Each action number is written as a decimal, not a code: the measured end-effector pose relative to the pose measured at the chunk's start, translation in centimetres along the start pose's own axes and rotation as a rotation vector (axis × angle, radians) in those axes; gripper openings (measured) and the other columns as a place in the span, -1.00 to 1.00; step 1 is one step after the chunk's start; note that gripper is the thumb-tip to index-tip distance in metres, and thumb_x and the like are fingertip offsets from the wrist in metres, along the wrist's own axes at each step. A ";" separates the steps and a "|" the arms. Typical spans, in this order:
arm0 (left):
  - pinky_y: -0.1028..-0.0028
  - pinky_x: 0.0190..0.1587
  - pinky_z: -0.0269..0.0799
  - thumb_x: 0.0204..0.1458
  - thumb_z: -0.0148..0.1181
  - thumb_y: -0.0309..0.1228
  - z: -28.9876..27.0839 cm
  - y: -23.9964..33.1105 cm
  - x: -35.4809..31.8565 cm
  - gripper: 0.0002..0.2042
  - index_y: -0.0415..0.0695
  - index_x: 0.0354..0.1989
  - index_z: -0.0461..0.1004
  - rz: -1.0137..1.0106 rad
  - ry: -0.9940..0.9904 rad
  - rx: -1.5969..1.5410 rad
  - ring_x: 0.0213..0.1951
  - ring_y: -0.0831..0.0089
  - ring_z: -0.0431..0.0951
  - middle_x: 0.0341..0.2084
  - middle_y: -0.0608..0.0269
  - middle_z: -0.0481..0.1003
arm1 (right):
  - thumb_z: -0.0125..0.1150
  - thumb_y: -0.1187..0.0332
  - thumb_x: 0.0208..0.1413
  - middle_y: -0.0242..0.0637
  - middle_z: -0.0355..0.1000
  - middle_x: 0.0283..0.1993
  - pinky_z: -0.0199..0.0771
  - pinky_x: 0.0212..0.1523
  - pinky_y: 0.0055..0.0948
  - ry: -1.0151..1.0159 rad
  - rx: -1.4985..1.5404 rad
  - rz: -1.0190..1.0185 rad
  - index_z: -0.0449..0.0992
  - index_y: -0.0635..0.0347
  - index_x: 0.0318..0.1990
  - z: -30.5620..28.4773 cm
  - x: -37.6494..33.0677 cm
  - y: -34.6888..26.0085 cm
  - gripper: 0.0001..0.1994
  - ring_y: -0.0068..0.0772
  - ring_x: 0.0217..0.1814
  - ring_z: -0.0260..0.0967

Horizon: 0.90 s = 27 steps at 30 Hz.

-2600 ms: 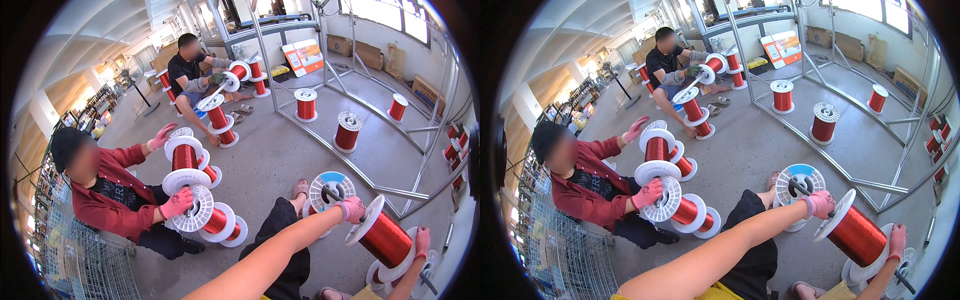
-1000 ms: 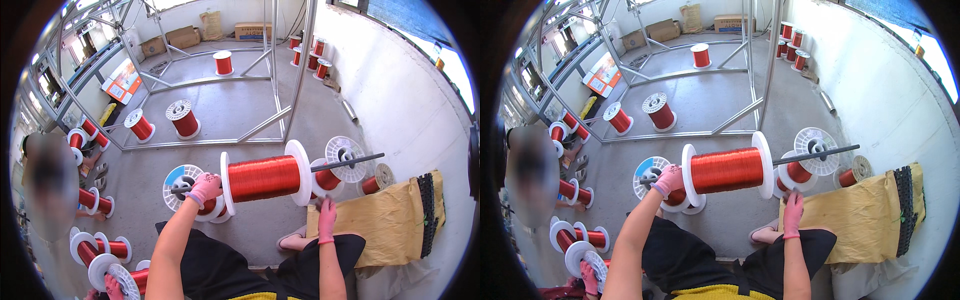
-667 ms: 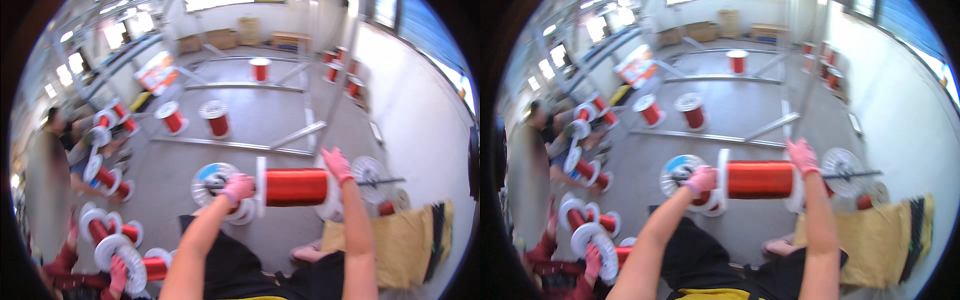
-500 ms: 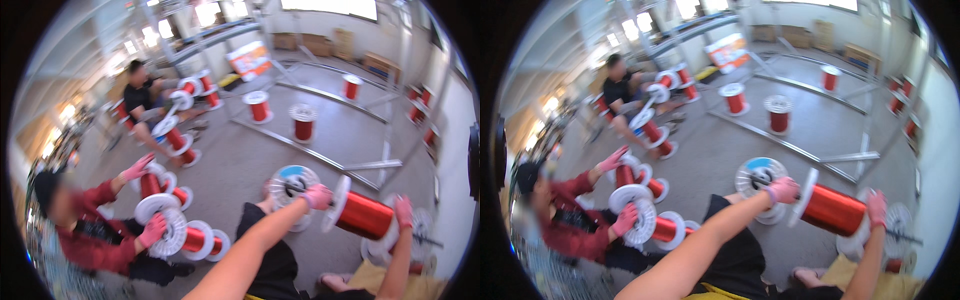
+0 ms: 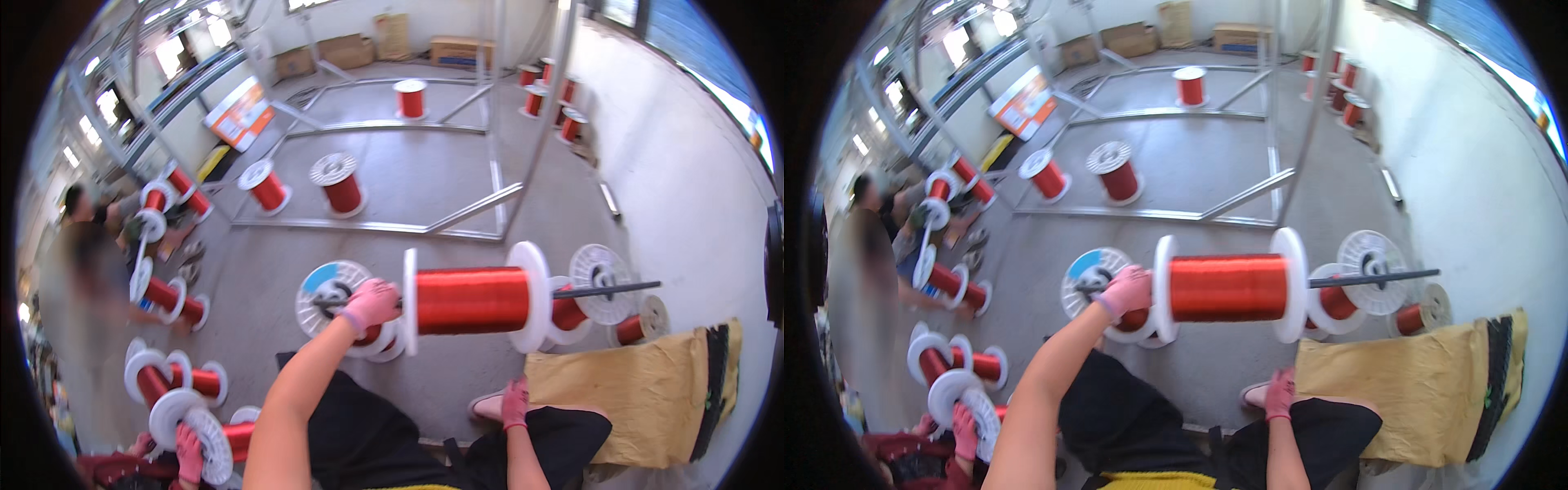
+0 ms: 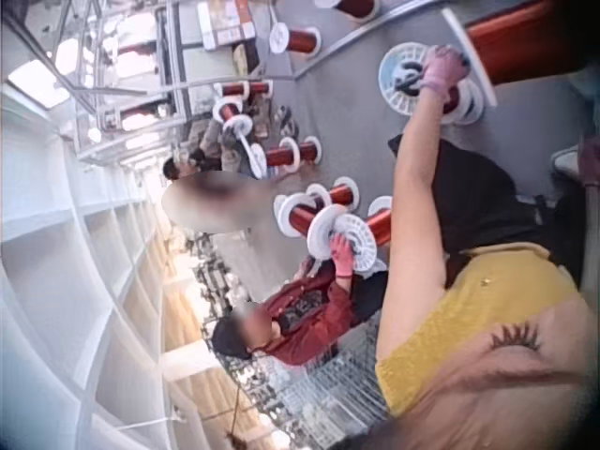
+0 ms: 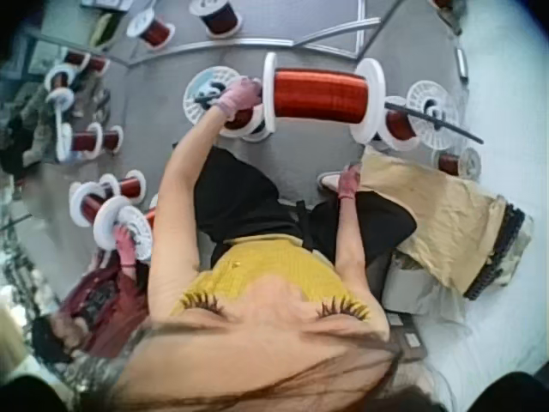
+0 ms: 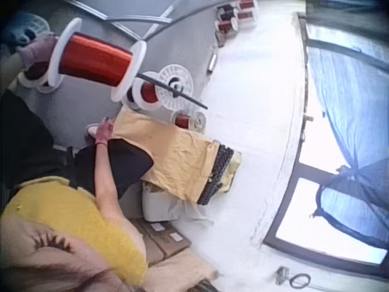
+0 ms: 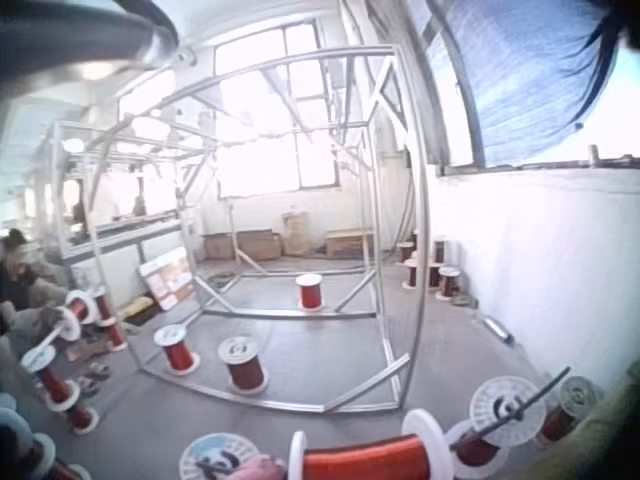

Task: The person rotates a red wire spool on a metal rod by hand, sliding it along the rod and adjusting its position. The hands move the spool while sitting on the floor in a workshop area.

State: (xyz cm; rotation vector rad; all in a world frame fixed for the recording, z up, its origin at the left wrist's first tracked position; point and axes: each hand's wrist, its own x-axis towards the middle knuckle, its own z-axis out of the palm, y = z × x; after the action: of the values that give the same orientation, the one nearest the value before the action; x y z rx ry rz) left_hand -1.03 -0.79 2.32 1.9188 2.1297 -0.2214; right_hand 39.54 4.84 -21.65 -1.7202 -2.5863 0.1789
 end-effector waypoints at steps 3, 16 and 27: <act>0.26 -0.19 0.43 -0.15 0.05 -0.22 -1.3 1.4 0.2 -0.73 -0.17 -0.45 0.53 -0.026 0.067 0.046 -0.31 0.12 0.53 -0.45 0.03 0.52 | -0.10 0.24 0.16 0.13 0.33 -0.01 0.25 0.02 -0.25 0.117 0.670 0.270 0.19 0.34 0.10 -7.9 2.7 -1.8 -0.57 0.07 0.03 0.29; 0.28 -0.21 0.45 -0.14 0.08 -0.16 -2.1 1.3 3.4 -0.71 -0.11 -0.38 0.54 -0.039 0.008 0.033 -0.29 0.15 0.54 -0.39 0.06 0.53 | -0.10 0.22 0.18 -0.09 0.44 -0.24 0.32 -0.18 -0.38 0.416 1.174 0.370 0.39 0.34 -0.14 -17.6 6.8 -1.4 -0.67 -0.29 -0.18 0.39; 0.25 -0.17 0.42 -0.22 0.11 -0.26 -0.9 -0.1 4.1 -0.75 -0.17 -0.44 0.55 -0.016 0.105 -0.008 -0.32 0.11 0.53 -0.43 0.01 0.52 | -0.03 0.02 0.03 0.15 0.37 -0.08 0.27 0.05 -0.20 0.027 0.466 0.084 0.38 0.39 -0.10 -35.5 21.4 -11.2 -0.48 0.07 0.01 0.32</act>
State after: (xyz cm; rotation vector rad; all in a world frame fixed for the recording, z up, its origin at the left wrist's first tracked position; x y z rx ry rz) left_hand -1.56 3.30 1.94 1.9500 2.2090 -0.1174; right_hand 24.13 23.03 14.06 -1.6349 -2.2148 0.6925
